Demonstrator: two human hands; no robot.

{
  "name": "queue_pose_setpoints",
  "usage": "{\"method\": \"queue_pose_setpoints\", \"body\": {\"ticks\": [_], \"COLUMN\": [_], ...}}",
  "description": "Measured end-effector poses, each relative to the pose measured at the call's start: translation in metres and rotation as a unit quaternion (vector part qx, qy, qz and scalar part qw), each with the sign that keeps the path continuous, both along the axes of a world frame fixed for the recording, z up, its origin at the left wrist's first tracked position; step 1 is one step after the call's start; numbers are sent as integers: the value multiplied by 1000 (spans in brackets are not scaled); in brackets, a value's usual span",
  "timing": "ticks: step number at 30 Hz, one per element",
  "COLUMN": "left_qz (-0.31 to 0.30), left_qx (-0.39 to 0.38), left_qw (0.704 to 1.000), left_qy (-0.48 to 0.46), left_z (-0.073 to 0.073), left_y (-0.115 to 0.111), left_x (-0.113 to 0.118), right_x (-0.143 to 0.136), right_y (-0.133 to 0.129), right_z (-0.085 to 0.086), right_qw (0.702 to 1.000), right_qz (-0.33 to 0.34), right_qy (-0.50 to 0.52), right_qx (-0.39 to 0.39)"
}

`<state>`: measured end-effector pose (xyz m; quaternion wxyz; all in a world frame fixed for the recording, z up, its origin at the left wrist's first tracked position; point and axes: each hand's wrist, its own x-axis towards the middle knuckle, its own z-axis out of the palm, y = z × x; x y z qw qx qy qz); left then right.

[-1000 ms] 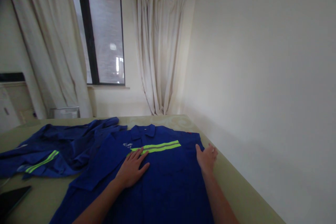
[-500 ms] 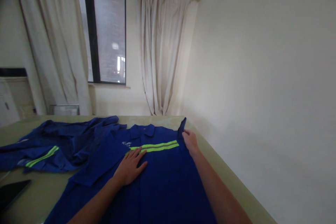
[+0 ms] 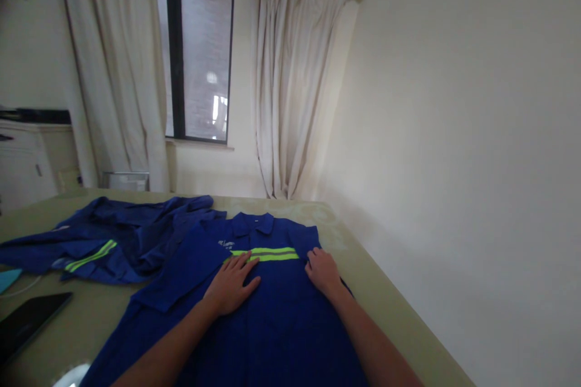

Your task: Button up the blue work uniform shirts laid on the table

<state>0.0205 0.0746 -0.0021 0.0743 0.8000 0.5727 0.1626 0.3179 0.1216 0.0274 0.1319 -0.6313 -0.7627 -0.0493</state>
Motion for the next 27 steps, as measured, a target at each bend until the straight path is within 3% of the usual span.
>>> {"method": "queue_pose_setpoints", "body": {"ticks": [5,9,10,12,15,18,23,27], "left_qz": [-1,3,5,7,6,4,-5,0], "left_qx": [2,8,9,9,10,8,4,0], "left_qw": [1000,1000,1000,1000,1000,1000,1000,999], "left_qy": [3,9,10,10,12,19,30,40], "left_z": [-1,-3,-3,-4,-4,-6,-10,-11], "left_y": [0,1,2,2,1,2,10,20], "left_x": [-1,-1,0,0,1,0,-3,-5], "right_x": [11,15,15,12,-1,-26,-62,-71], "right_y": [4,-20,-24,-22,2,34,68,89], "right_z": [26,26,26,29,33,19,-25,-33], "right_qw": [994,984,979,980,972,974,995,991], "right_qz": [-47,132,151,106,-23,-66,-36,-70], "right_qy": [71,117,129,170,213,195,70,61], "right_qx": [71,-19,-40,-8,95,97,-57,-96]}}
